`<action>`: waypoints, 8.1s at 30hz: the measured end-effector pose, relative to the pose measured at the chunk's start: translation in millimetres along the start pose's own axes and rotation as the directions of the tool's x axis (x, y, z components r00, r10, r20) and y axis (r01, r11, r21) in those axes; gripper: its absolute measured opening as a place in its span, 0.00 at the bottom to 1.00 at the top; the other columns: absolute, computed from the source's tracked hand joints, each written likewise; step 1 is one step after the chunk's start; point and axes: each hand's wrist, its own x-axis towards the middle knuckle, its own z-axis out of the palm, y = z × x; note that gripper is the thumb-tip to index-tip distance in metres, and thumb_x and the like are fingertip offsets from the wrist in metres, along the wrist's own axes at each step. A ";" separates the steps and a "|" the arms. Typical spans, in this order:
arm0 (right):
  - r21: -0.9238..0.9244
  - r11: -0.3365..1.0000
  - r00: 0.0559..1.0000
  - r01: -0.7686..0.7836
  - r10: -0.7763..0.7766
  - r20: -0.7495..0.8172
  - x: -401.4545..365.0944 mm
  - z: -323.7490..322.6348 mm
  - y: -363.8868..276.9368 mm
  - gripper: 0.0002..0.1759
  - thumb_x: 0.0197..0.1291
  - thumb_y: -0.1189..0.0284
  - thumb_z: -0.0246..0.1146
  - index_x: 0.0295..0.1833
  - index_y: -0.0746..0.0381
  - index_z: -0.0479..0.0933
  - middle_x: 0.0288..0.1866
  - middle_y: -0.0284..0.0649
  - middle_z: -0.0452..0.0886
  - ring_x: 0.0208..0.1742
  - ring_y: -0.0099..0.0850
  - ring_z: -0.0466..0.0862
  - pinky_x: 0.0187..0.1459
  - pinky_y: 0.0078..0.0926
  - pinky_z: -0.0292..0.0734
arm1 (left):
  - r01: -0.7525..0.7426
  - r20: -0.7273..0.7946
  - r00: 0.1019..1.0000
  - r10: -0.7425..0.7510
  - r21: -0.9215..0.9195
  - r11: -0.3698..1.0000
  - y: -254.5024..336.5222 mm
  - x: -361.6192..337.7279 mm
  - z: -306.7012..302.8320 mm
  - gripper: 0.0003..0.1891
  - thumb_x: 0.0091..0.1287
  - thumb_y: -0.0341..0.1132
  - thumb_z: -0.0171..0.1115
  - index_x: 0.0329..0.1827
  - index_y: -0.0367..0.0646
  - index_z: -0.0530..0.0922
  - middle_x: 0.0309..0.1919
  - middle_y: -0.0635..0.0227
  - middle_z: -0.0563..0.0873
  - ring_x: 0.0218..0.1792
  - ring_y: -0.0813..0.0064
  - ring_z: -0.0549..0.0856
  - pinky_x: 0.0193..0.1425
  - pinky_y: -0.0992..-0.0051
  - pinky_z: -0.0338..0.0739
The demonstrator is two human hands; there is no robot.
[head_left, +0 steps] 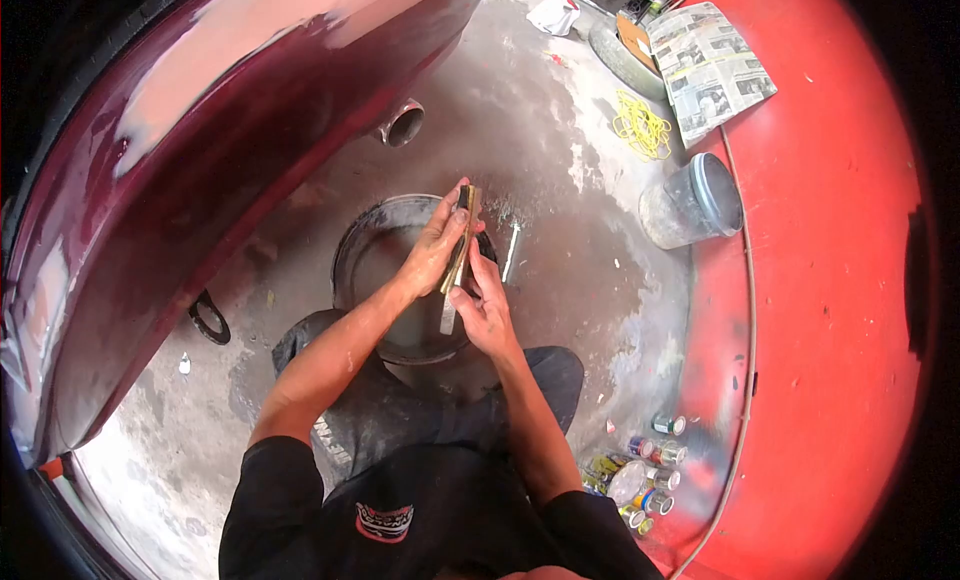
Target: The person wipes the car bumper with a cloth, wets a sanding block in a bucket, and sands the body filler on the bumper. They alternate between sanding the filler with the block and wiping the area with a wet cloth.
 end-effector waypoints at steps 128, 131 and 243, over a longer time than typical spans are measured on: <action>-0.179 0.983 0.925 0.040 -0.104 -0.366 -2.1 26.6 13.0 0.43 0.69 0.69 0.70 0.82 0.72 0.59 0.68 0.60 0.73 0.68 0.53 0.76 0.70 0.48 0.72 | 0.428 -0.196 0.874 -0.445 -0.125 0.895 10.8 -51.3 -2.2 0.24 0.85 0.45 0.46 0.73 0.38 0.74 0.64 0.60 0.84 0.65 0.65 0.83 0.73 0.61 0.76; -0.176 0.984 0.910 0.000 -0.073 -0.408 -0.1 26.9 16.5 0.41 0.70 0.68 0.71 0.80 0.73 0.62 0.68 0.56 0.75 0.69 0.48 0.77 0.70 0.46 0.72 | 0.442 -0.110 0.883 -0.457 -0.131 0.887 1.5 -54.7 -9.4 0.27 0.86 0.50 0.48 0.77 0.40 0.71 0.68 0.58 0.83 0.68 0.62 0.83 0.77 0.59 0.74; -0.948 0.292 0.858 0.126 0.448 0.252 78.1 60.8 135.1 0.35 0.60 0.46 0.74 0.66 0.56 0.81 0.70 0.58 0.76 0.62 0.55 0.85 0.58 0.50 0.86 | -0.278 0.562 0.796 0.223 0.667 -0.691 330.0 -191.5 -38.8 0.11 0.63 0.32 0.72 0.48 0.48 0.89 0.46 0.65 0.89 0.50 0.59 0.87 0.54 0.58 0.80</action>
